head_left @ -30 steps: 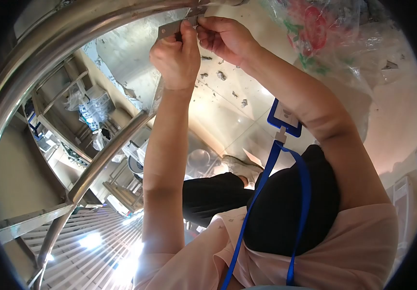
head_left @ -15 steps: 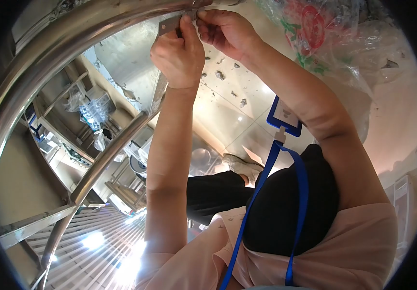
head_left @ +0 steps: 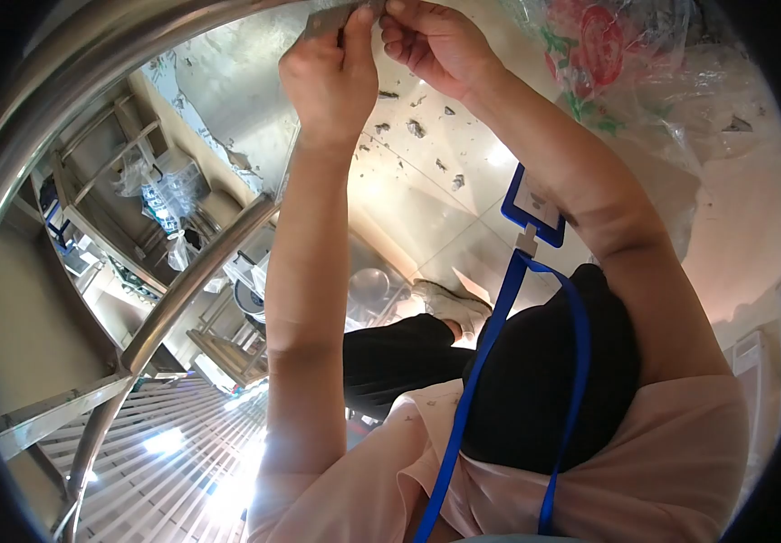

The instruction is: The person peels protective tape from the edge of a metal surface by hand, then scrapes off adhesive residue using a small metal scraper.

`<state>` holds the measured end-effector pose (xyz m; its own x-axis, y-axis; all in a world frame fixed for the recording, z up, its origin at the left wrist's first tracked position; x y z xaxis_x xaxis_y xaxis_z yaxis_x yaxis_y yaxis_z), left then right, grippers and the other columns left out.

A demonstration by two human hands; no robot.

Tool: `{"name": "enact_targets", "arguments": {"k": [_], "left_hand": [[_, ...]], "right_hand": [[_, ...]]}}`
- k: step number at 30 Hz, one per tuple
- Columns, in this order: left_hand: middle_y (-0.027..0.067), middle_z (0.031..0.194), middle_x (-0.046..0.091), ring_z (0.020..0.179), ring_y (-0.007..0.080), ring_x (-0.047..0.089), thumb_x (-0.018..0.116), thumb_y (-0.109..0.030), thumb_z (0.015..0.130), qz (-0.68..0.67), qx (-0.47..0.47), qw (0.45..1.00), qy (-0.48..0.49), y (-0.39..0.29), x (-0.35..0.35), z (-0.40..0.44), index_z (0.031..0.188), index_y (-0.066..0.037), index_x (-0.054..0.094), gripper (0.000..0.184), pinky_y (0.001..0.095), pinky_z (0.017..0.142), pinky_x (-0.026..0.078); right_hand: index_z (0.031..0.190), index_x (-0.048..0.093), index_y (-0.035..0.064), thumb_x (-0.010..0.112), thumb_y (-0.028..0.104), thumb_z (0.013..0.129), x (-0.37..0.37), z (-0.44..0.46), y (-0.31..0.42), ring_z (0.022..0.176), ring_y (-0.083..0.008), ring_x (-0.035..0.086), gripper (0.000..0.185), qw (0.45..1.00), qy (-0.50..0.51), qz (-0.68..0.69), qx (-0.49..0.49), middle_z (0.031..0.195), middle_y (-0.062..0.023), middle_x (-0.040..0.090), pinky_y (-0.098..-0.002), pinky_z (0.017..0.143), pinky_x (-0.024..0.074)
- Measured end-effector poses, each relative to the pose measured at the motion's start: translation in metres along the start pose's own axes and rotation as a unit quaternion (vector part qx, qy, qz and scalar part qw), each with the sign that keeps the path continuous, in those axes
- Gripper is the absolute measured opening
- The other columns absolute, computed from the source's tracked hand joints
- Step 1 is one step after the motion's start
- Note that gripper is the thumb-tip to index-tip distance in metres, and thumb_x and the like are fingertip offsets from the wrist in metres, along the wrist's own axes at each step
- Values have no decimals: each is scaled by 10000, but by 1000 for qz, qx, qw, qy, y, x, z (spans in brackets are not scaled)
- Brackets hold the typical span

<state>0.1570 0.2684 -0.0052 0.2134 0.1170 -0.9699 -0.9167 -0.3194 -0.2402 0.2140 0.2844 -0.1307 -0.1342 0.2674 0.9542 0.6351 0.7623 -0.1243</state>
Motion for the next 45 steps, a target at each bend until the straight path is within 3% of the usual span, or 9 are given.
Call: {"name": "enact_targets", "arguments": {"k": [3,12,18,22,25,31,35,38,45], "left_hand": [[112,455,482,362,230,426,580,-120,794,-115,89,985,-89,2,4,-5,578,4,549,251,302,367,333],[101,422,446,337,239,379,576,-104,793,-63,113,980,-154,-7,10,-1,531,-9,505,288,304,357,315],[112,577,564,470,186,494,580,-128,804,-57,100,986,-122,-12,8,1,693,15,559,182,285,477,410],[165,802,603,640,236,536,545,-164,840,4,38,995,88,6,6,2,1016,-39,520,217,268,586,422],[102,545,504,449,238,472,580,-91,782,-102,146,982,-56,-3,-5,-13,648,-11,550,159,306,422,365],[98,593,521,499,248,510,592,-83,771,-116,42,992,40,25,-36,-85,694,-19,566,104,323,467,396],[90,621,554,529,277,534,610,-101,747,7,141,988,67,51,-69,-133,680,-35,577,101,345,469,429],[81,639,568,542,272,550,616,-125,745,26,105,990,91,75,-86,-173,685,-44,566,113,348,473,441],[101,618,533,534,290,531,604,-65,733,12,122,985,126,105,-106,-228,675,-30,543,91,360,475,420]], "right_hand": [[766,563,35,549,138,838,3,0,1,581,-118,525,127,1000,-8,-9,13,653,-25,552,-230,541,451],[748,552,39,538,138,843,7,-1,1,559,-126,511,138,1000,-9,-2,14,644,-36,541,-237,525,437],[745,559,33,541,129,840,5,0,0,550,-126,500,137,1000,-14,11,-15,638,-35,538,-232,528,434],[780,574,31,548,137,838,-1,2,1,591,-125,532,123,1000,23,3,-3,663,-39,561,-228,554,460],[842,566,23,548,114,832,1,-7,13,686,-141,574,93,991,86,-95,37,747,-61,587,-244,638,484],[1021,506,25,560,74,808,18,-27,5,863,-151,574,225,870,152,-468,15,973,-68,570,-256,803,455],[972,518,5,609,112,784,53,-38,8,831,-136,570,234,607,88,-790,-3,873,-55,579,-243,731,456],[906,518,-12,620,148,789,40,-33,20,769,-132,564,223,841,-144,-507,-121,817,-52,574,-241,683,449],[878,503,-2,594,76,801,48,-15,17,733,-172,550,142,941,-188,-241,-145,799,-73,549,-256,672,448]]}}
Point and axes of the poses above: each hand's wrist, its own z-axis towards the middle knuckle, its own x-axis out of the palm, y = z × x, the point moved 3 cm from there along z, towards the middle knuckle
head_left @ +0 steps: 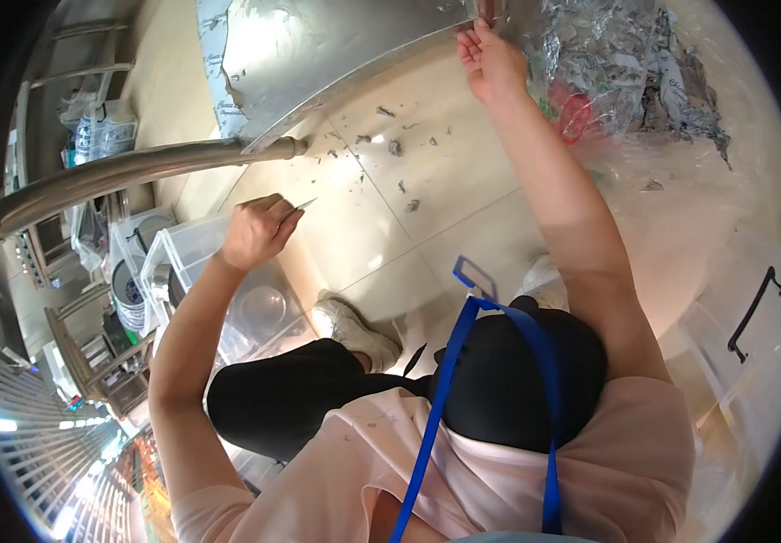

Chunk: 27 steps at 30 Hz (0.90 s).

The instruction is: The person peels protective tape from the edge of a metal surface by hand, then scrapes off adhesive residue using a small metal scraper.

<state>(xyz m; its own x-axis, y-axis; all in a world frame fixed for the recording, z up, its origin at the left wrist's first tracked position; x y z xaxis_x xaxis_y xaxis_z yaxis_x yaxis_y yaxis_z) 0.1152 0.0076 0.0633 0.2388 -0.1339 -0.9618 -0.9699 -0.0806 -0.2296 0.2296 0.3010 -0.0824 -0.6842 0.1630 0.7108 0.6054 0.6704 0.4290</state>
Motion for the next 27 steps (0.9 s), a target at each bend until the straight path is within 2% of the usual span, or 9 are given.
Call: {"name": "enact_targets", "arguments": {"k": [3,9,15,16,18,21,24,26,27], "left_hand": [[95,614,536,532,283,535,604,-91,740,-8,-11,1000,-17,12,-1,-21,662,-41,546,110,358,474,423],[102,613,530,538,295,531,601,-77,735,-18,-31,998,-47,34,5,-48,662,-35,540,104,363,476,421],[107,622,536,543,305,528,605,-76,734,-37,-43,997,-52,43,19,-56,668,-29,535,108,372,480,421],[109,624,538,545,306,529,606,-76,734,-38,-47,997,-51,43,18,-57,671,-27,535,107,373,482,422],[113,626,540,547,311,529,605,-76,735,-43,-54,996,-61,47,18,-57,674,-23,535,107,377,486,424],[119,625,538,548,321,526,604,-75,736,-55,-53,994,-74,48,14,-59,676,-19,534,108,382,488,423],[128,657,546,568,331,525,596,-98,745,-44,-43,995,-75,56,3,-63,690,-18,530,118,391,509,425],[137,668,544,583,340,524,580,-119,760,-51,-55,995,-73,58,-6,-67,679,-27,515,138,396,523,420],[135,678,548,593,339,528,577,-127,763,-48,-50,996,-59,63,-7,-70,681,-29,517,142,395,527,419]], "right_hand": [[837,521,0,557,20,793,-6,7,-2,649,-149,559,60,999,-12,10,-38,761,-72,563,-236,580,450],[829,509,6,545,-7,789,-19,-3,-6,669,-151,557,55,991,55,-79,-90,797,-85,569,-235,581,443],[894,536,3,509,50,826,-17,22,-2,733,-170,566,87,978,-47,-131,-154,828,-97,576,-256,679,448],[922,540,-8,512,73,828,-4,4,0,743,-170,564,127,918,-30,-273,-287,844,-98,572,-259,692,446],[977,547,-31,517,120,832,25,-47,-12,763,-170,560,211,685,10,-514,-517,875,-102,565,-265,720,440],[1078,468,-36,550,150,802,45,-93,-21,984,-265,495,343,823,170,-449,-303,1041,-178,521,-327,867,369],[1085,481,-35,539,180,816,14,-17,-22,1064,-286,443,350,805,-108,-459,-360,1140,-219,451,-339,906,351],[1100,472,-45,508,192,837,49,-68,-18,1080,-312,420,357,740,48,-573,-351,1163,-250,418,-357,921,338],[1116,454,-57,505,190,836,65,-81,-21,1099,-320,403,377,764,122,-540,-331,1180,-254,402,-370,935,322]]}}
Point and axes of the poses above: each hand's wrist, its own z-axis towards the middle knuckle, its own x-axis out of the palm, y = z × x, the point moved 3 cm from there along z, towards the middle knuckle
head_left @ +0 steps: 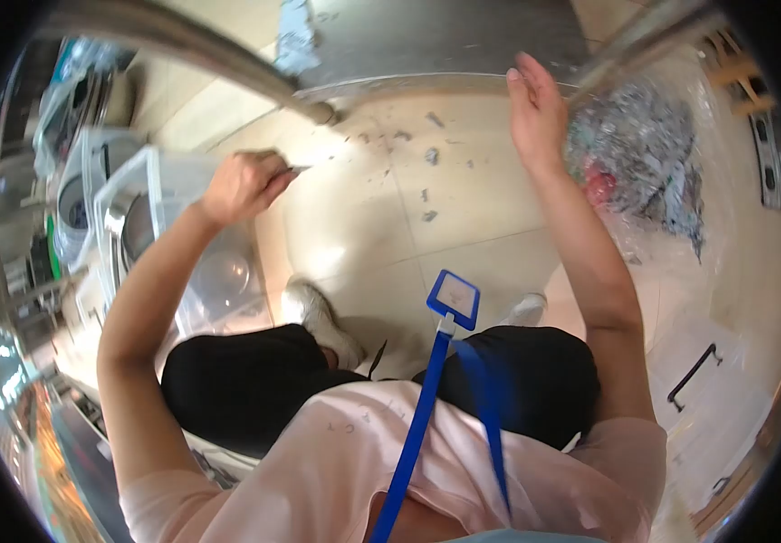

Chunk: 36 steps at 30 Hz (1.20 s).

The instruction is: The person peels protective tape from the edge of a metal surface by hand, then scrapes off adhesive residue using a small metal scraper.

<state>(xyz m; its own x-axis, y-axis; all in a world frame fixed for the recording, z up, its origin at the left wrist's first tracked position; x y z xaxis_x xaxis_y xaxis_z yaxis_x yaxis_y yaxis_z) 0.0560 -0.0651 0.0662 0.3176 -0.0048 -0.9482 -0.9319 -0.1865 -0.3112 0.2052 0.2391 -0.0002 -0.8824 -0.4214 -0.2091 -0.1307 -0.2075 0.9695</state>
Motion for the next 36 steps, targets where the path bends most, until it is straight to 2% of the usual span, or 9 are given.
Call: {"name": "enact_targets", "arguments": {"k": [2,5,8,11,16,22,27,33,36], "left_hand": [[129,675,548,586,338,525,567,-136,771,-18,-33,999,0,7,2,-9,689,-24,527,144,393,528,420],[127,668,546,571,338,520,565,-139,774,-54,-9,998,-8,16,14,-10,696,-24,536,142,395,518,419],[118,630,536,555,329,516,573,-112,767,-65,0,998,-18,26,27,-13,675,-23,531,135,394,496,413],[119,633,540,545,323,515,582,-99,762,-104,-12,994,-26,35,41,-12,687,-13,544,121,382,493,412],[125,636,537,531,311,505,586,-98,768,-150,-49,987,-14,45,48,-9,695,14,564,135,363,496,404],[133,636,530,532,308,502,584,-109,781,-199,27,980,-7,39,48,30,716,25,580,149,356,498,400],[145,658,544,551,327,513,573,-146,797,-218,98,971,-17,18,52,94,729,10,598,172,362,508,410],[111,716,562,699,302,550,522,-253,818,-204,105,967,-110,-53,47,190,848,-55,639,231,353,610,448],[81,755,568,746,276,554,528,-254,807,-217,121,957,-147,-83,62,231,820,-72,653,221,351,644,446]], "right_hand": [[1147,419,-81,498,185,835,2,-14,19,1137,-336,369,418,989,87,115,-12,1215,-263,371,-394,963,291],[1159,418,-79,508,162,816,-13,34,-37,1172,-351,346,429,879,-130,-295,-351,1250,-250,359,-416,994,247],[1142,429,-85,505,147,804,-1,-15,-58,1186,-375,329,417,850,-42,-415,-322,1263,-258,353,-395,996,260],[1150,427,-78,507,160,804,-11,-7,-46,1168,-335,364,427,941,9,-295,-168,1253,-237,377,-374,951,318],[954,525,-5,553,204,820,-38,36,-105,648,-138,525,250,951,-150,-4,272,760,-59,517,-276,548,444],[881,564,1,592,190,790,-46,53,-72,708,-155,545,212,973,-26,-97,208,812,-78,562,-267,628,458],[1102,474,39,520,166,835,-6,-38,-34,814,-149,555,299,916,361,-164,55,1009,-67,531,-264,721,440],[1144,437,68,520,344,849,-33,-44,-54,928,-202,539,412,819,259,234,455,1104,-104,509,-311,788,436],[1158,420,74,528,366,841,-47,-36,-61,945,-220,529,445,796,274,351,410,1117,-105,496,-320,814,433]]}}
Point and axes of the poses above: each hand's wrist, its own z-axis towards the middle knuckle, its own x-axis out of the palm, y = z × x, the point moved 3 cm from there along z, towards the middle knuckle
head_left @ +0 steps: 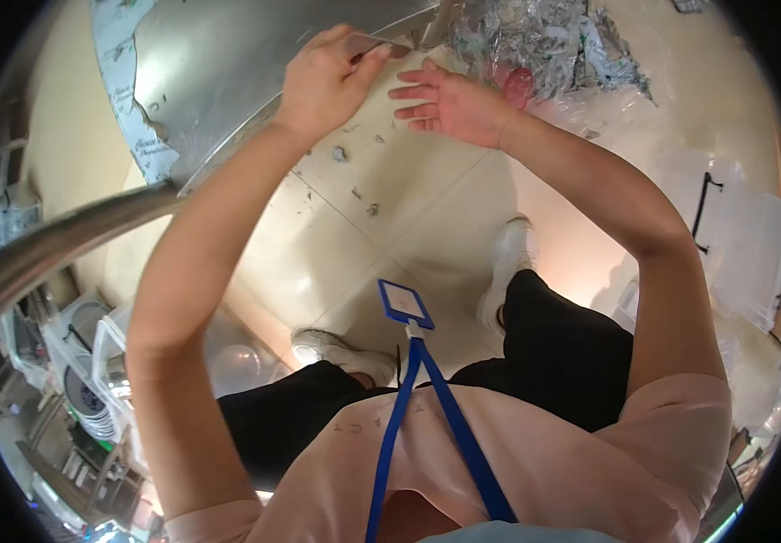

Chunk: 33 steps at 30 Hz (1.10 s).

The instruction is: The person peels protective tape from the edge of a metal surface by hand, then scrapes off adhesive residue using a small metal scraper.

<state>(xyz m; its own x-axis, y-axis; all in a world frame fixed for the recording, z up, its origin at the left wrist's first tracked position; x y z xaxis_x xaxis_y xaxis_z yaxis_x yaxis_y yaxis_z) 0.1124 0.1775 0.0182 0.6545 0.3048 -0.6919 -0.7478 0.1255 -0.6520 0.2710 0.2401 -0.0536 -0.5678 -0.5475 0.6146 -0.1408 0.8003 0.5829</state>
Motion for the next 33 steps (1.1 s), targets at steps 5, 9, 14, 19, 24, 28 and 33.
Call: {"name": "enact_targets", "arguments": {"k": [5,9,14,19,24,28,33], "left_hand": [[106,759,575,707,289,556,536,-246,804,113,20,993,-20,-8,43,38,744,-44,627,229,376,618,438],[119,740,572,682,301,557,534,-241,807,185,-4,983,0,-5,58,57,708,-31,610,244,379,608,439],[118,695,557,628,316,543,526,-227,809,230,-51,971,34,-2,68,69,636,-23,586,274,402,576,436],[123,697,558,599,329,536,542,-219,806,260,-38,964,23,1,78,75,608,-13,573,287,414,539,426],[126,696,562,617,339,536,553,-196,801,237,-51,970,-16,-3,84,74,595,-18,568,273,415,539,418],[97,631,580,547,185,531,552,-241,837,221,-59,974,-10,5,82,74,786,-19,615,236,301,526,423],[15,518,481,507,79,364,561,-234,843,10,-137,990,-10,11,66,67,687,14,576,293,240,466,343]], "right_hand": [[1116,458,47,496,283,873,-33,28,1,963,-227,518,341,982,63,142,-108,1095,-118,516,-325,829,427],[1080,488,24,446,220,899,-33,42,18,945,-212,518,270,968,64,199,-136,1043,-110,540,-316,815,433],[1004,507,19,459,190,892,-38,60,25,881,-221,537,210,952,4,288,-101,963,-115,555,-319,781,452],[918,527,30,519,143,859,-49,70,24,805,-201,552,128,941,-8,326,-90,869,-98,573,-311,742,473],[878,546,29,549,149,843,-56,73,24,735,-173,563,125,940,-7,323,-113,811,-78,585,-284,715,481],[897,556,27,547,157,847,-62,70,24,742,-146,556,140,940,33,308,-142,815,-65,587,-268,693,473],[905,560,24,542,162,851,-53,62,31,743,-132,557,149,948,45,284,-140,822,-60,590,-259,670,468]]}}
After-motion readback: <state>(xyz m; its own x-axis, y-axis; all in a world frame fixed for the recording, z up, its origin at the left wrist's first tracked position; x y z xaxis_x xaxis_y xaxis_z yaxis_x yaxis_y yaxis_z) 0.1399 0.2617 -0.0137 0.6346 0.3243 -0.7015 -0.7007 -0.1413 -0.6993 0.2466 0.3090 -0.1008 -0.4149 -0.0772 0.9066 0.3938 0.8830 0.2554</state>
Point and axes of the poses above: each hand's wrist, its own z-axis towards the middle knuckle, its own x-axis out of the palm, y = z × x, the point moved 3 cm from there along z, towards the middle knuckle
